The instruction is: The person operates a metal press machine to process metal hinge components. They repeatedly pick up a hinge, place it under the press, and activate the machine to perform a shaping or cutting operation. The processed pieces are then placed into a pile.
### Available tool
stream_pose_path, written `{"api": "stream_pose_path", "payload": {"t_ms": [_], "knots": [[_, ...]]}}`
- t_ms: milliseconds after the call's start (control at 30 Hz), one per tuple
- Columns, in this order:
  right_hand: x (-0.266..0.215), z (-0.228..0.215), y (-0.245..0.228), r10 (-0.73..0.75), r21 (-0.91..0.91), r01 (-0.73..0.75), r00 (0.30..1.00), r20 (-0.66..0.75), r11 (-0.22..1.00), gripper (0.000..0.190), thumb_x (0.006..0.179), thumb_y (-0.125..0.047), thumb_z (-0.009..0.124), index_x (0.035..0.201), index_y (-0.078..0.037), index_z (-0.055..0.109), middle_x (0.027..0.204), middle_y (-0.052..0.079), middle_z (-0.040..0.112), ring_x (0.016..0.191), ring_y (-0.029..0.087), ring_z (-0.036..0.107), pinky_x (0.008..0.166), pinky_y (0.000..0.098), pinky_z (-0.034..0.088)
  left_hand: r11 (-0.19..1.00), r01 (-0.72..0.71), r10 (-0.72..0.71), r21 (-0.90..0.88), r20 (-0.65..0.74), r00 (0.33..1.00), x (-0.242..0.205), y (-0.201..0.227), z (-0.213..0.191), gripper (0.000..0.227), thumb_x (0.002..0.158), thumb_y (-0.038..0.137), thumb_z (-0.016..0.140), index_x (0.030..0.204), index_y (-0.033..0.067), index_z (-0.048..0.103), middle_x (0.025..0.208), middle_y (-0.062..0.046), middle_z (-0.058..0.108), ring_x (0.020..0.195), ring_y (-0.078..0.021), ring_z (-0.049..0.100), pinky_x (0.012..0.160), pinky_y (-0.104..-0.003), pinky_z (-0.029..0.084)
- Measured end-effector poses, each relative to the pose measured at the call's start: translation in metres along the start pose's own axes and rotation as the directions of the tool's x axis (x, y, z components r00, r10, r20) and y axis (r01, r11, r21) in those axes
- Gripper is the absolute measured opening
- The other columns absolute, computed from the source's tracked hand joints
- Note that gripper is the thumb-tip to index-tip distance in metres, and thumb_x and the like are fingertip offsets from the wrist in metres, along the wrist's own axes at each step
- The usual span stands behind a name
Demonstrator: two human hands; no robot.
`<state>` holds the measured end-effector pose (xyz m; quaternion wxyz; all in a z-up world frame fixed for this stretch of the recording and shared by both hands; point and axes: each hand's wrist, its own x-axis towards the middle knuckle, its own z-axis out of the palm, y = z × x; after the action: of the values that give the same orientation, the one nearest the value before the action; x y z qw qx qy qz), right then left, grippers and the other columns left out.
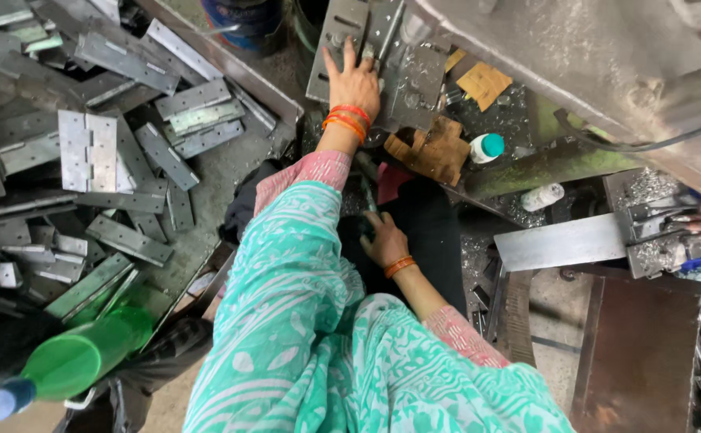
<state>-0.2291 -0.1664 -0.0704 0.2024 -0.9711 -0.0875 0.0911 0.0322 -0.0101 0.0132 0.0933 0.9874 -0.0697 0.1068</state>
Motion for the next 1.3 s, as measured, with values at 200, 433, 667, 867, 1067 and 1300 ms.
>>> {"api": "stream_pose_path", "payload": {"t_ms": [200,433,667,867,1067,1300], "knots": [[0.004,-0.019,0.002,-0.038,-0.016,0.039,0.997,0.069,0.999,0.060,0.080,-0.026,0.079,0.136,-0.021,0.057,0.118,0.022,0.061,0.100,0.046,0.065,0.083,0.0526,0.056,0.991,-0.001,-0.014,-0.130,-0.113,0.994,-0.034,0.000,-0.039,0.043,0.092,0.039,0.064,0.125,0.0123,0.071,0.145,-0.005,0.055,0.146,-0.0369,0.027,0.115,-0.075,0.014],[0.018,-0.122,-0.051,-0.068,0.033,0.064,0.986,0.150,0.997,0.043,0.088,-0.034,0.071,0.126,-0.015,0.067,0.111,0.023,0.072,0.106,0.042,0.068,0.090,0.0490,0.054,0.866,0.087,-0.209,-0.492,-0.199,0.957,-0.086,-0.104,-0.061,0.035,0.089,0.039,0.073,0.117,0.0175,0.074,0.128,0.000,0.066,0.118,-0.0315,0.057,0.096,-0.050,0.051],[0.021,-0.136,-0.084,-0.051,-0.049,0.062,0.979,0.198,0.997,0.042,0.086,-0.033,0.073,0.123,-0.016,0.070,0.108,0.023,0.073,0.104,0.042,0.069,0.090,0.0486,0.053,0.718,0.673,-0.694,-0.178,-0.104,0.713,-0.215,-0.219,0.024,0.044,0.081,0.023,0.082,0.123,0.0177,0.069,0.136,-0.006,0.057,0.124,-0.0313,0.054,0.094,-0.052,0.050],[0.018,-0.135,-0.085,-0.104,-0.025,0.109,0.983,0.153,0.994,0.043,0.085,-0.033,0.073,0.123,-0.014,0.070,0.109,0.022,0.073,0.103,0.041,0.069,0.089,0.0479,0.054,0.572,0.801,-0.815,-0.177,-0.233,0.530,-0.257,-0.236,0.085,0.058,0.073,0.021,0.086,0.123,0.0087,0.059,0.149,-0.019,0.042,0.118,-0.0377,0.050,0.094,-0.051,0.049],[0.019,-0.132,-0.085,-0.031,-0.070,0.045,0.981,0.190,0.997,0.044,0.085,-0.033,0.072,0.125,-0.014,0.069,0.111,0.022,0.072,0.105,0.040,0.069,0.091,0.0478,0.053,0.513,0.846,-0.845,-0.146,-0.259,0.467,-0.254,-0.233,0.089,0.059,0.071,-0.001,0.074,0.127,0.0145,0.059,0.148,-0.016,0.044,0.118,-0.0356,0.051,0.095,-0.046,0.049],[0.020,-0.130,-0.080,-0.039,-0.074,0.054,0.981,0.188,0.996,0.045,0.086,-0.035,0.072,0.125,-0.014,0.070,0.113,0.023,0.071,0.108,0.042,0.067,0.093,0.0491,0.052,0.625,0.780,-0.762,-0.044,-0.251,0.596,-0.317,-0.209,0.079,0.050,0.083,0.003,0.066,0.131,0.0135,0.062,0.142,-0.017,0.049,0.115,-0.0368,0.053,0.089,-0.045,0.050]]}}
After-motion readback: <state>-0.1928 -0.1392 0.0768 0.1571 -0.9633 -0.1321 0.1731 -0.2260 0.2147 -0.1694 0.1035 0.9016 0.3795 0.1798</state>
